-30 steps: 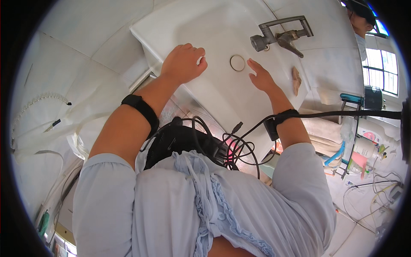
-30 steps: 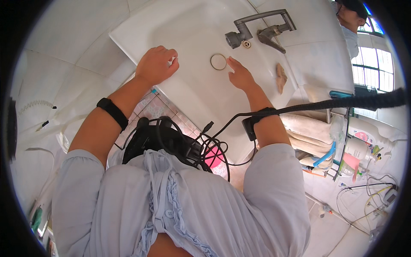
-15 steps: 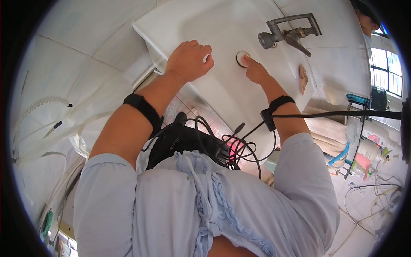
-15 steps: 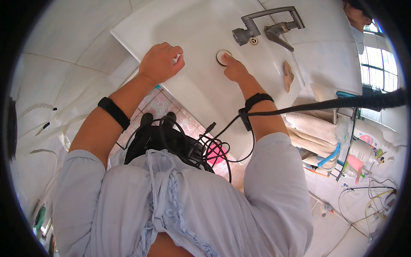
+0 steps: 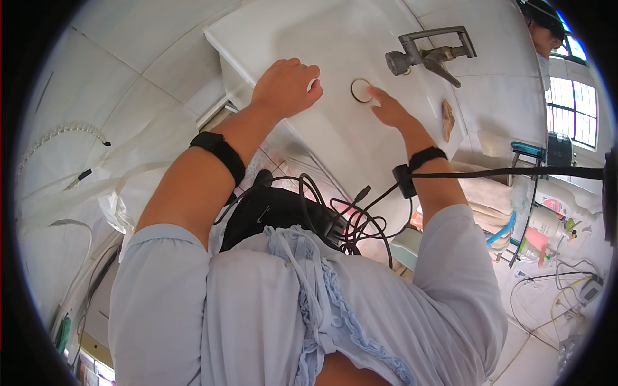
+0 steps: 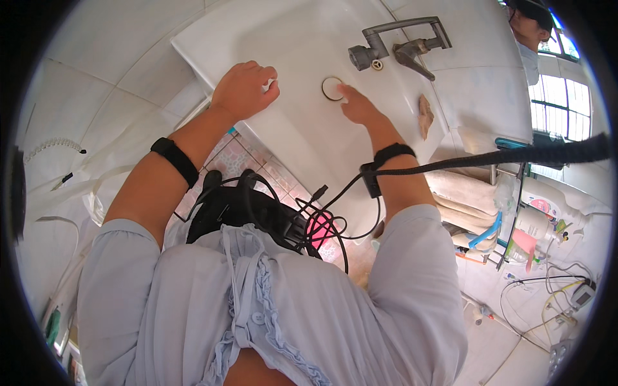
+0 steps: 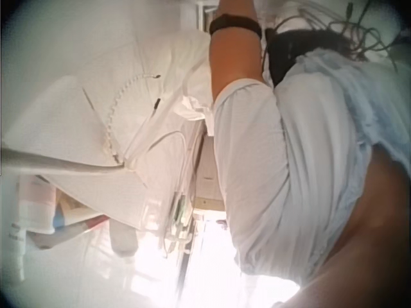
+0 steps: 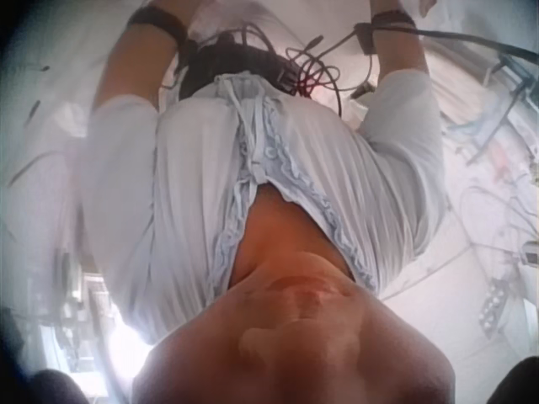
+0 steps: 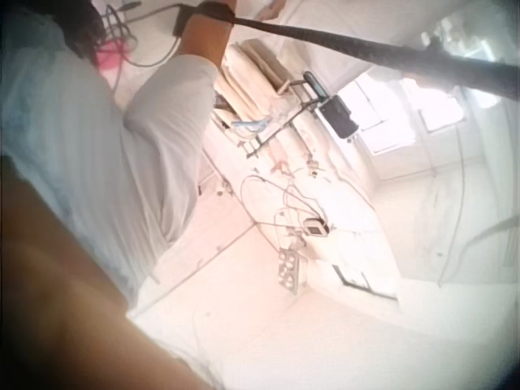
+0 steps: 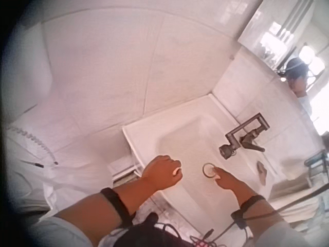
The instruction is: The person cleans a bathroom sink by scrubbing the ceramic surface and the faucet area using a small piece of abrasive pad, occasionally rinsing the area with water from the faucet and manipulating the drain stopper.
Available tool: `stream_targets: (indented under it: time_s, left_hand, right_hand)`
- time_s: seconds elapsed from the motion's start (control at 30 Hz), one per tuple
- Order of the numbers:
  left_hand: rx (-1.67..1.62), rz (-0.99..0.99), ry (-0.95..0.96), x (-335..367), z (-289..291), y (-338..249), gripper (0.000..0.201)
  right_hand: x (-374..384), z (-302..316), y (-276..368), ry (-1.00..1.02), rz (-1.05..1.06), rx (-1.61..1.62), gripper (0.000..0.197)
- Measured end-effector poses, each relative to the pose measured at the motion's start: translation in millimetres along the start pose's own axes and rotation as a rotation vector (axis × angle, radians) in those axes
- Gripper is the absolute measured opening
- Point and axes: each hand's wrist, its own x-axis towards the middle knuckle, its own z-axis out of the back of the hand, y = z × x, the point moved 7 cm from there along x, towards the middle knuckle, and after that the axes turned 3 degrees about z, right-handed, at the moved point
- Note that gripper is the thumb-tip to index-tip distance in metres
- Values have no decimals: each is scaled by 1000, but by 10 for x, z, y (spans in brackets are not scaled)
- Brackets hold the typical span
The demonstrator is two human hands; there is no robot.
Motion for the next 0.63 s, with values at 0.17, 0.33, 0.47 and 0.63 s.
stream_targets:
  time_s: [0.17, 0.33, 0.47, 0.63]
  left_hand:
    - [32, -25, -72, -37, 51, 12, 8]
    - [6, 14, -2, 93, -70, 87, 13]
    - [-7, -37, -106, 314, -167, 283, 14]
    - [-147, 39, 89, 694, -526, 605, 21]
  right_hand:
    - [-192, 155, 55, 49, -101, 38, 46]
    - [-369, 215, 138, 94, -121, 291, 39]
    - [-599, 499, 539, 16, -90, 423, 36]
    - [-1236, 419, 401, -166, -253, 624, 35]
